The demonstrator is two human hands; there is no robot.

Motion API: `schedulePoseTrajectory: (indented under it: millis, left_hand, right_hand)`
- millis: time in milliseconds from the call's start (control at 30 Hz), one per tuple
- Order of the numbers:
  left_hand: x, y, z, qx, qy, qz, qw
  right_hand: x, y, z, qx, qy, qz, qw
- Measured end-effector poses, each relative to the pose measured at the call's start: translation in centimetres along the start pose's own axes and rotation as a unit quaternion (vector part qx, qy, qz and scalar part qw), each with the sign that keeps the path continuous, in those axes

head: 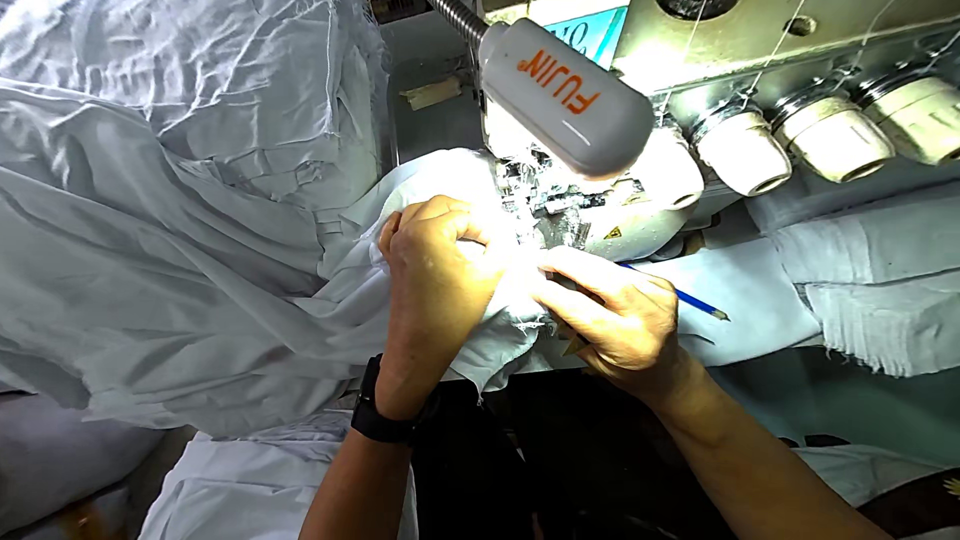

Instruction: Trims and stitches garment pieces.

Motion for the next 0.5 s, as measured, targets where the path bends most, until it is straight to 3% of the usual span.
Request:
schedulePoseTrajectory:
  millis: [133,300,500]
  left_hand:
    - [-0.2,0.0,0.0,-0.008,0.010,0.013,1.000]
    - [-1.0,-0.7,0.3,-0.002,0.073,0.086,0.994]
    - [-0.6,-0.3,0.1,0.026,0.025,0.127,0.991]
  right_hand:
    - [0.0,0.2,0.3,0.020,-0.011,-0.005,1.000]
    - [0.2,0.2,0.2,0.036,-0.036,-0.001,0.999]
    - [0.2,0.3,0.2,0.042,-0.043,0.002,0.998]
Point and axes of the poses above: each hand's wrist, its own y-axis towards the middle knuckle, its own z-axis out of the palm, x = y × z, the point moved 10 cm from there along y, towards the middle knuckle, and after that the axes turned 2 degrees about -x, right-handed, at the moved point
